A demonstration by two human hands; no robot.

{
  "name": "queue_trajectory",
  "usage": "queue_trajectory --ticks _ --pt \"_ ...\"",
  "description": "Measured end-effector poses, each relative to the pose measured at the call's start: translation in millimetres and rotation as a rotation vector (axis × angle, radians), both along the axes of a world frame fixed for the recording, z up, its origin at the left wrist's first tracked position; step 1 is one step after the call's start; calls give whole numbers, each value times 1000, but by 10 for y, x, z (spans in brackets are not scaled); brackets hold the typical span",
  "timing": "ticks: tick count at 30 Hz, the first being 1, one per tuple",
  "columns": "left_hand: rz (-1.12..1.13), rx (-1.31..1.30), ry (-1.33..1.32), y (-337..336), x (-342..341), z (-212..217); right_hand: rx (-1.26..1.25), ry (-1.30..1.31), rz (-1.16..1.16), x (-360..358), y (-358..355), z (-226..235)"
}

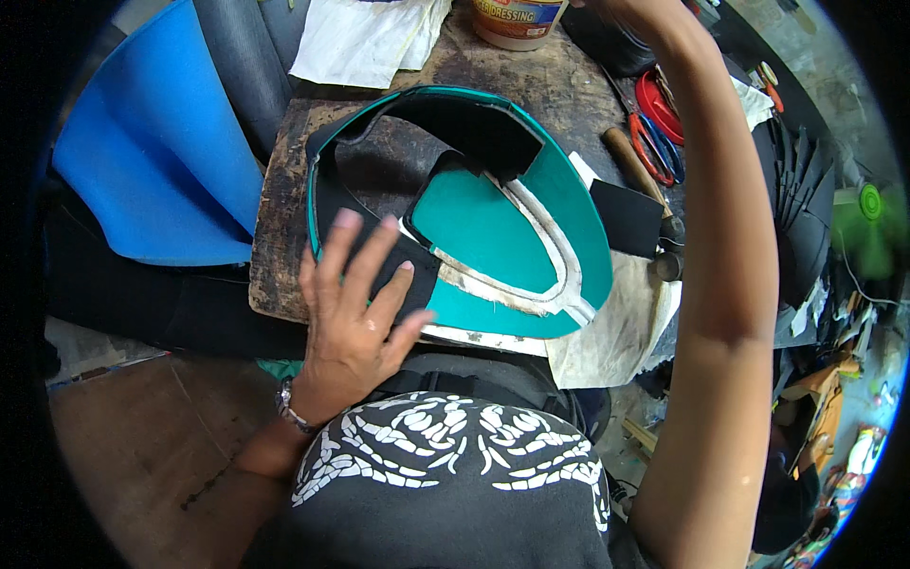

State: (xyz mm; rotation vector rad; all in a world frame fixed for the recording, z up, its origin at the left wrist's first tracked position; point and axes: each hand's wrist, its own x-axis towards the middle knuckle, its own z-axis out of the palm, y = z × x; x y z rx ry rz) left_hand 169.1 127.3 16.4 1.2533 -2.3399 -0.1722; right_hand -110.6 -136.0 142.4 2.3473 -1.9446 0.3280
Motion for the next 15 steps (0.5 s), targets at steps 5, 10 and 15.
queue_trajectory --ticks 5,10,15 --pt "-34 87 163 -20 -78 23 -327 -488 315 101 1546 -257" --pt "-79 50 186 -67 -69 99 225 -1072 261 541 2546 -889" --pt "72 116 333 -98 -63 43 247 -997 249 635 2708 -1329"
